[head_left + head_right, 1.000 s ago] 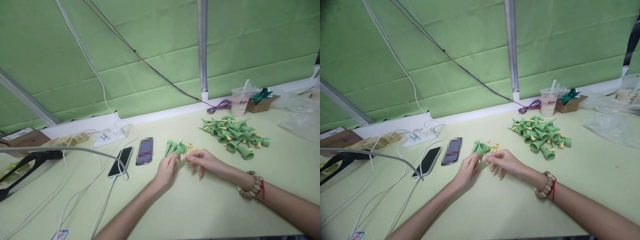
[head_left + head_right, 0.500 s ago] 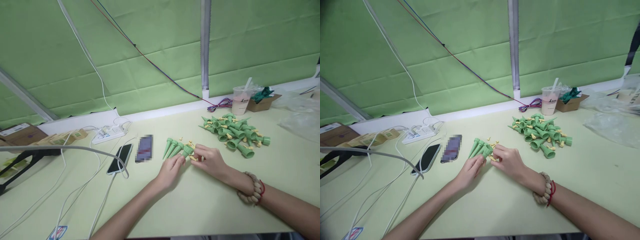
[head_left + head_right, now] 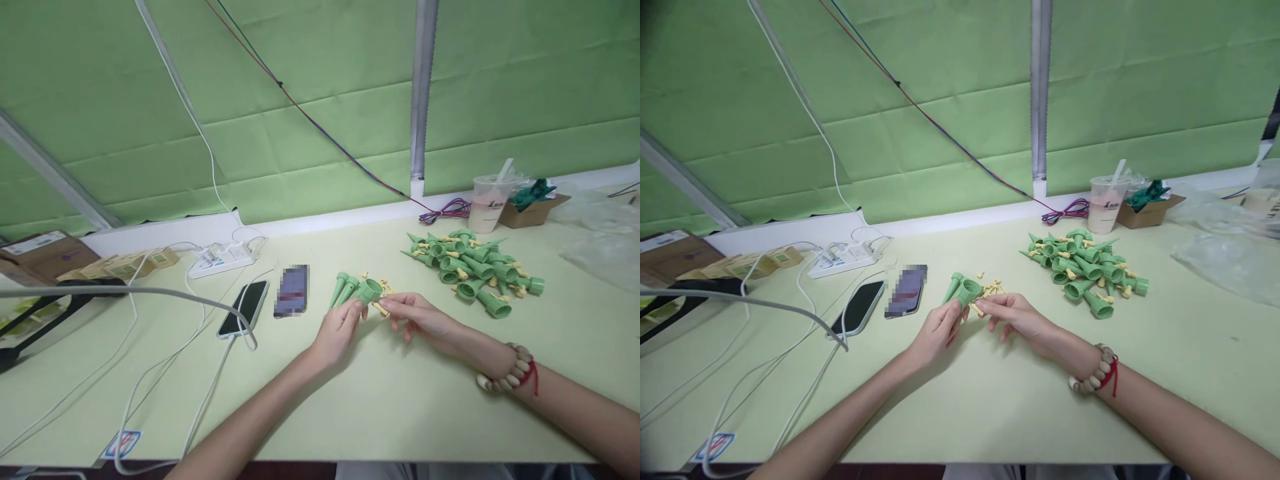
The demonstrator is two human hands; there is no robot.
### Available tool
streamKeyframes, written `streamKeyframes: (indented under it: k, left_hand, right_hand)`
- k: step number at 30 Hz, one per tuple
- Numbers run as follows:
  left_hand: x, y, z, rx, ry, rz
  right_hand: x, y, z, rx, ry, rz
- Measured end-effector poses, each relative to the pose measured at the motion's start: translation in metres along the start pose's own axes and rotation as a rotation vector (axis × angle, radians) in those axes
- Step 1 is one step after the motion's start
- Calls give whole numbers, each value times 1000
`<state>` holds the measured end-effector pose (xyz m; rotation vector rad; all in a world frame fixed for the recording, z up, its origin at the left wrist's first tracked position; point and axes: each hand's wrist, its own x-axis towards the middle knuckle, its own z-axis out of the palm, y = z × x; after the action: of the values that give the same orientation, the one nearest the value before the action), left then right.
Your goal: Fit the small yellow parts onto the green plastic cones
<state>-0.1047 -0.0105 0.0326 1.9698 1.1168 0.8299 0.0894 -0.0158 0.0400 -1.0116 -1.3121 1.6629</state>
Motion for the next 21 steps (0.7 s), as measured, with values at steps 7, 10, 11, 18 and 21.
streamKeyframes:
  k: [7,10,11,18,21]
  left_hand:
    - [-1,5,-1,157,17,-42]
    - [-1,7,1,201,12,-70]
    - [-1,8,2,213,11,-82]
    - [2,-1,0,151,18,-85]
    - [5,-6,-3,92,63,-54]
  right_hand:
    - [-1,4,6,-67,119,-71]
    - [-2,10,7,-269,234,-337]
    - [-2,13,7,-367,268,-459]
    - [-3,20,6,-605,336,-634]
    - [-3,15,7,-386,271,-341]
